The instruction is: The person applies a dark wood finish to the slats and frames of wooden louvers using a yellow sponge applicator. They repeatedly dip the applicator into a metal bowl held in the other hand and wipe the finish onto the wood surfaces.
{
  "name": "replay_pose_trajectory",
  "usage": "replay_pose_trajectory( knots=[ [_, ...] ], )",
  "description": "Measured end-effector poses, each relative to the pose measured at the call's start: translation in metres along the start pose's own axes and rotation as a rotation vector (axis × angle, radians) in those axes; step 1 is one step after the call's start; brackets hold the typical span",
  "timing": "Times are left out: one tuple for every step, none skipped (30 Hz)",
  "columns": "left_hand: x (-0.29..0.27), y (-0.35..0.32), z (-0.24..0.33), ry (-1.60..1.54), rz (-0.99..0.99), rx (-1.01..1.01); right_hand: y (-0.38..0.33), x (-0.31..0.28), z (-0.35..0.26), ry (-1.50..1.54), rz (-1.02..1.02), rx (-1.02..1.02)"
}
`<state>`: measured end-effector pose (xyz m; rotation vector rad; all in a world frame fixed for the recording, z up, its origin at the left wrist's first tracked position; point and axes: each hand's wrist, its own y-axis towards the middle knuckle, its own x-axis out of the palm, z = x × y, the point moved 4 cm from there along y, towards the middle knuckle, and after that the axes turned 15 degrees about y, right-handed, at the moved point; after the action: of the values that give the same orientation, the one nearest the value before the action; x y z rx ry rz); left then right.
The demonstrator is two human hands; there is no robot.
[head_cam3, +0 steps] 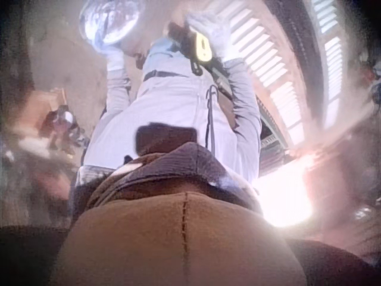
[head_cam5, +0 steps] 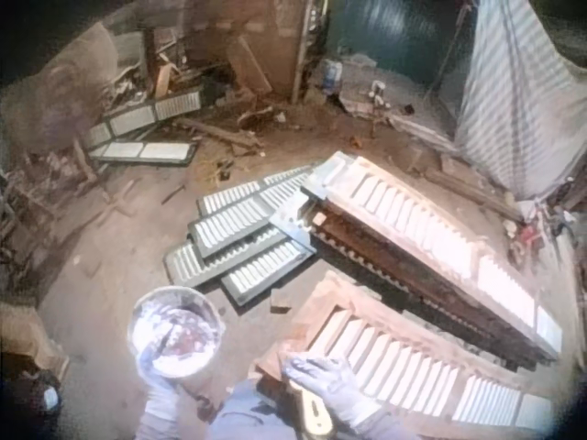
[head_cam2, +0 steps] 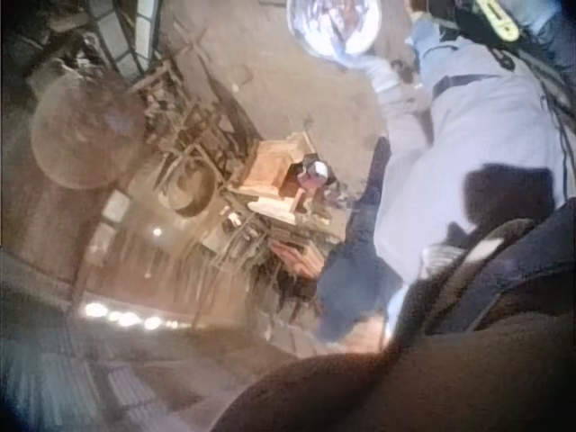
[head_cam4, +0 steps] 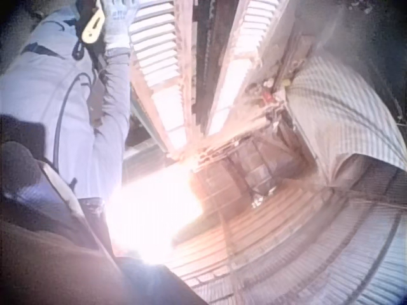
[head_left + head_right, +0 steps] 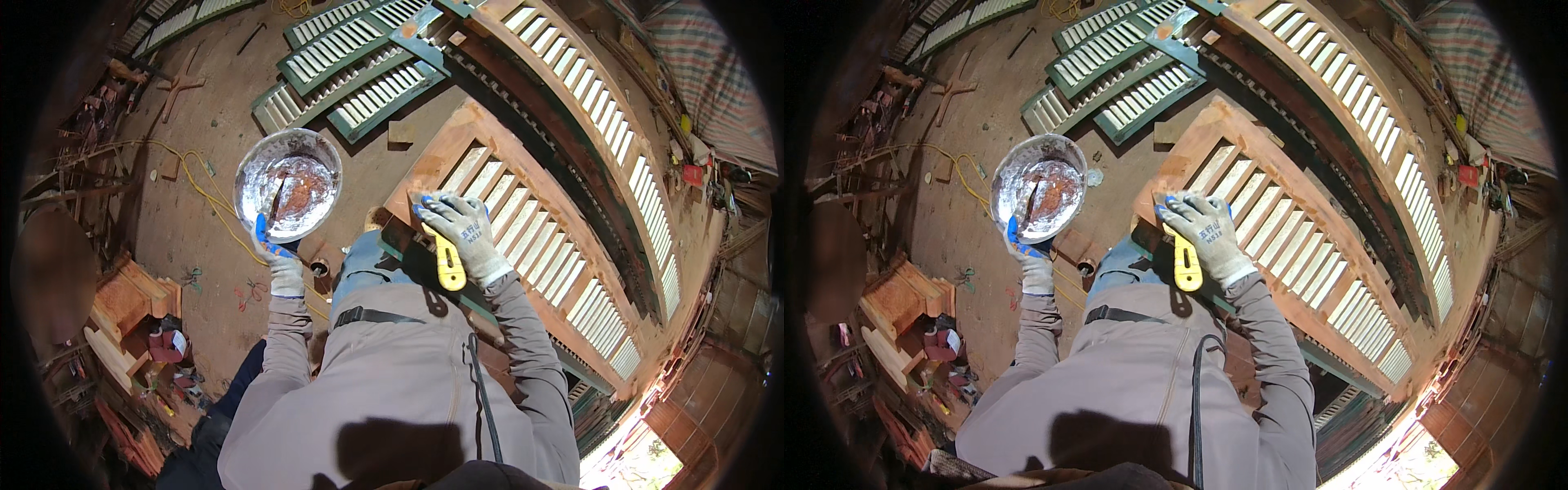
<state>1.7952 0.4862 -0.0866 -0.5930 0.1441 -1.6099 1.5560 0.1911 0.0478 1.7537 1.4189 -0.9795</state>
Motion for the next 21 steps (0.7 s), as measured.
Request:
replay_pose_trajectory(
  knots=[
    [0.011, -0.003, 0.009, 0.018, -0.014, 0.002, 0.002, -0.004, 0.002, 0.068, -0.006, 0.007],
    [0.020, -0.004, 0.013, -0.046, 0.002, -0.036, 0.004, -0.015, 0.006, 0.027, 0.048, 0.045],
    [0.021, -0.003, 0.014, -0.044, 0.005, -0.043, 0.012, -0.028, 0.006, -0.007, 0.101, 0.080],
    [0.024, -0.001, 0.014, -0.043, -0.001, -0.055, 0.019, -0.030, 0.017, -0.030, 0.211, 0.099],
    [0.028, 0.001, 0.013, -0.041, -0.006, -0.067, 0.020, -0.031, 0.027, -0.031, 0.211, 0.171],
    [0.029, 0.001, 0.013, -0.001, -0.005, -0.033, 0.018, -0.020, 0.032, 0.002, 0.203, 0.169],
    [0.028, 0.001, 0.012, 0.038, 0.001, 0.005, 0.023, -0.012, 0.030, 0.038, 0.193, 0.164],
    [0.026, 0.001, 0.010, 0.078, 0.006, 0.043, 0.016, -0.003, 0.014, -0.065, 0.126, 0.123],
    [0.023, 0.005, 0.006, 0.086, -0.007, 0.048, 0.011, 0.002, 0.004, 0.012, 0.135, 0.057],
    [0.019, 0.009, 0.003, 0.090, -0.026, 0.050, 0.009, 0.001, -0.005, 0.057, 0.119, 0.060],
    [0.017, 0.013, -0.001, 0.094, -0.044, 0.053, 0.009, -0.002, -0.008, 0.102, 0.103, 0.064],
    [0.025, 0.009, 0.004, 0.045, -0.031, 0.005, 0.009, -0.005, -0.005, 0.185, 0.114, 0.073],
    [0.032, 0.006, 0.007, 0.058, -0.034, 0.017, 0.011, -0.013, -0.001, 0.202, 0.167, 0.077],
    [0.038, 0.004, 0.009, 0.070, -0.037, 0.030, 0.018, -0.018, 0.010, 0.131, 0.210, 0.119],
    [0.043, 0.003, 0.015, 0.089, -0.041, 0.044, 0.023, -0.023, 0.017, 0.065, 0.255, 0.166],
    [0.051, 0.006, 0.014, 0.013, -0.107, -0.053, 0.028, -0.037, 0.012, 0.073, 0.341, 0.208],
    [0.055, 0.007, 0.016, 0.100, -0.152, 0.048, 0.023, -0.013, 0.032, 0.145, 0.326, 0.218],
    [0.053, 0.005, 0.017, 0.185, -0.186, 0.159, 0.020, -0.008, 0.019, 0.017, 0.320, 0.152],
    [0.048, 0.009, 0.013, 0.217, -0.177, 0.196, 0.018, -0.002, 0.002, -0.112, 0.310, 0.079],
    [0.044, 0.014, 0.011, 0.248, -0.171, 0.236, 0.023, 0.004, -0.002, 0.088, 0.172, 0.122],
    [0.047, 0.015, 0.013, 0.279, -0.168, 0.271, 0.022, -0.003, -0.004, 0.184, 0.099, 0.152]
  ],
)
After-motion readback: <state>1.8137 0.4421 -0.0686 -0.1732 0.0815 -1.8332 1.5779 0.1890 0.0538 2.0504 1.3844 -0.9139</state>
